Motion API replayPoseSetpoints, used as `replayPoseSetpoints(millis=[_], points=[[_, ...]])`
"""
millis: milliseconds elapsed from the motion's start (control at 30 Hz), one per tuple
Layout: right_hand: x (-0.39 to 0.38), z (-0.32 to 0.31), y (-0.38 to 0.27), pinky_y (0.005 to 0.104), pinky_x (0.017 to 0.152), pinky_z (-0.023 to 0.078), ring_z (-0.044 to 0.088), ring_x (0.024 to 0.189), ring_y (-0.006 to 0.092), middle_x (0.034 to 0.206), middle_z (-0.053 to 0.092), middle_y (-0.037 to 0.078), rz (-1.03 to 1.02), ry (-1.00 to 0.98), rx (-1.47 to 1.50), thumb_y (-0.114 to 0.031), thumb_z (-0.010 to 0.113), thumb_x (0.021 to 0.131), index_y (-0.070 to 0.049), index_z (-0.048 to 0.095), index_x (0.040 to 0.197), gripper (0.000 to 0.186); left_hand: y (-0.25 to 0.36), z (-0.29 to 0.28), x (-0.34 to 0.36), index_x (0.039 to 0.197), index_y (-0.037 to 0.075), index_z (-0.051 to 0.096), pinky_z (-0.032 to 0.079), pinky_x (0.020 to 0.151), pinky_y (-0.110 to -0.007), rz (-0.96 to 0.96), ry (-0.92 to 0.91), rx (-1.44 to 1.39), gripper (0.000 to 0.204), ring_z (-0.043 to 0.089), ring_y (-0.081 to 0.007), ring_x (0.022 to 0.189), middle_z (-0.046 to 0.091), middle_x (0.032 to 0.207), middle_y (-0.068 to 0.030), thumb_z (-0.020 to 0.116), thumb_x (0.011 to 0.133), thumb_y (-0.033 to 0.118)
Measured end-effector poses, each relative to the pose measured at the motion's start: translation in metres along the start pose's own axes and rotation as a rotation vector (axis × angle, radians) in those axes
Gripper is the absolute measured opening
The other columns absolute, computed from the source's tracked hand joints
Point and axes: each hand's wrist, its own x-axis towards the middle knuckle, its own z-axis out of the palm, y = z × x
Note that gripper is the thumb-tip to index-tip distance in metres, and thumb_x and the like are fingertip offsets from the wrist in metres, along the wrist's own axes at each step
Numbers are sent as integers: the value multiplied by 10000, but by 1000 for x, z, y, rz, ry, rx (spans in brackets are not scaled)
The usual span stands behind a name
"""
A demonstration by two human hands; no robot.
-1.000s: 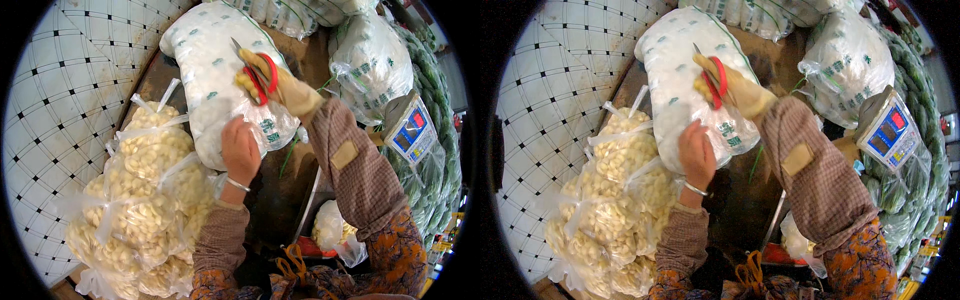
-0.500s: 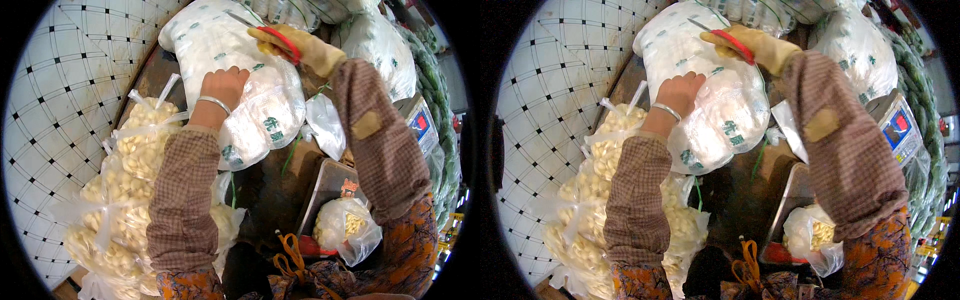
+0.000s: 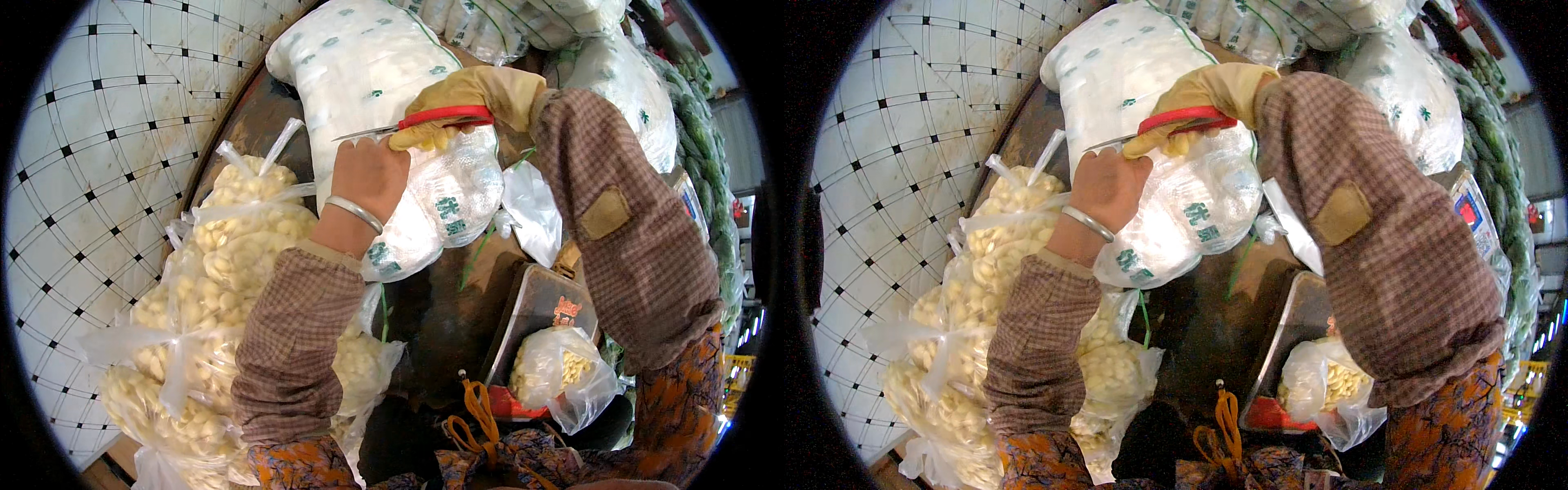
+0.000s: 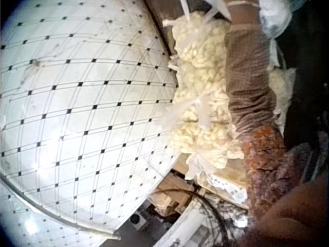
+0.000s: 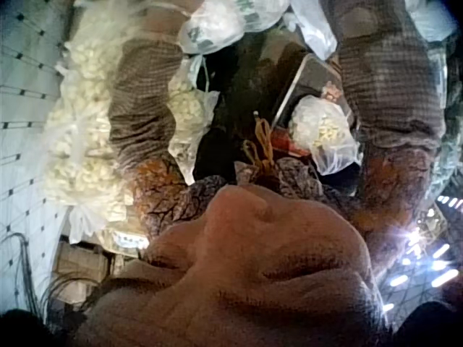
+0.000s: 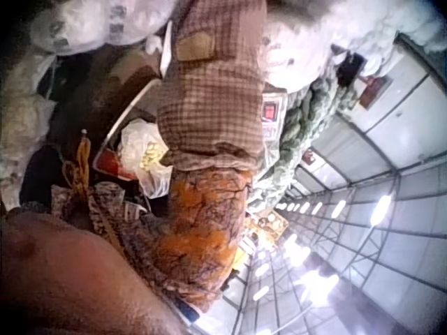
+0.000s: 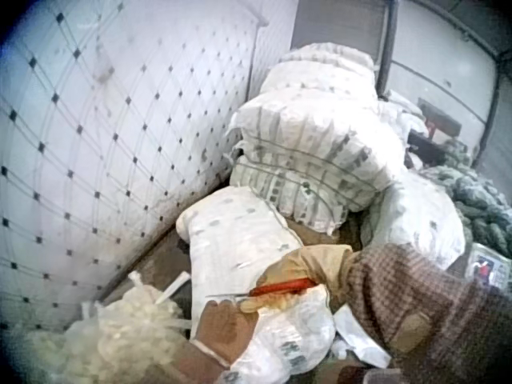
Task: The person fills plastic bags with peeled garlic cloves from a large pile, uses a scale to weigh them, and cuts open larger bulk bags of garlic using scissors to continue the process.
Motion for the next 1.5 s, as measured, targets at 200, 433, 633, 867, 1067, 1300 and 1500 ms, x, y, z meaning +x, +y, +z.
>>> replayPoseSetpoints(millis=[200, 433, 633, 867, 1067, 1300, 1500], points=[[1, -8, -17, 242, 454, 377, 478, 526, 103, 627, 529, 18, 79, 36, -137, -554, 530, 712, -82, 592, 775, 480, 16, -8, -54, 813, 58, 510, 415, 524, -403, -64, 127, -231, 166, 539, -299, 593, 504, 716, -117, 497, 647, 53], [-33, 8, -58, 259, 477, 387, 486, 537, 118, 624, 536, 26, 152, 58, -237, -574, 547, 687, -80, 607, 781, 506, 4, 7, -67, 913, 66, 519, 426, 549, -411, -520, 3, -297, 270, 538, -304, 639, 515, 779, -126, 547, 648, 108], [-12, 31, -89, 273, 497, 396, 492, 546, 131, 621, 542, 33, 276, 60, -391, -591, 561, 665, -79, 620, 785, 529, 9, 0, -68, 640, 91, 593, 408, 616, -344, -200, 419, -21, 84, 521, -232, 737, 537, 770, -82, 517, 675, 100], [23, 52, -119, 290, 520, 406, 499, 557, 146, 617, 549, 41, 326, 71, -448, -610, 577, 640, -77, 635, 791, 557, 16, 3, -88, 708, 91, 548, 397, 550, -360, -223, 128, -180, 93, 548, -219, 611, 540, 682, -49, 564, 648, 160], [-28, 41, -66, 340, 642, 441, 569, 703, 217, 704, 604, 96, 275, 232, -581, -574, 539, 688, -34, 602, 916, 590, 50, 1, -100, 791, 34, 483, 408, 527, -384, -243, 172, -362, 175, 528, -284, 619, 491, 732, -124, 590, 674, 108], [-92, 158, -4, 317, 644, 480, 573, 669, 182, 726, 585, 57, -319, 339, 1296, -650, 334, 767, -26, 541, 950, 682, 86, 39, -54, 1083, -7, 456, 449, 656, -355, -419, 296, -1096, 399, 543, -304, 790, 488, 936, -167, 577, 725, 121], [1, 181, -33, 300, 629, 382, 424, 628, 171, 656, 427, 25, -1097, -75, 2029, -594, 431, 769, -41, 504, 732, 559, 107, 70, -59, 1197, 22, 395, 331, 920, -378, -291, 454, -1034, 440, 421, -280, 1092, 388, 1237, -148, 450, 830, 256]])
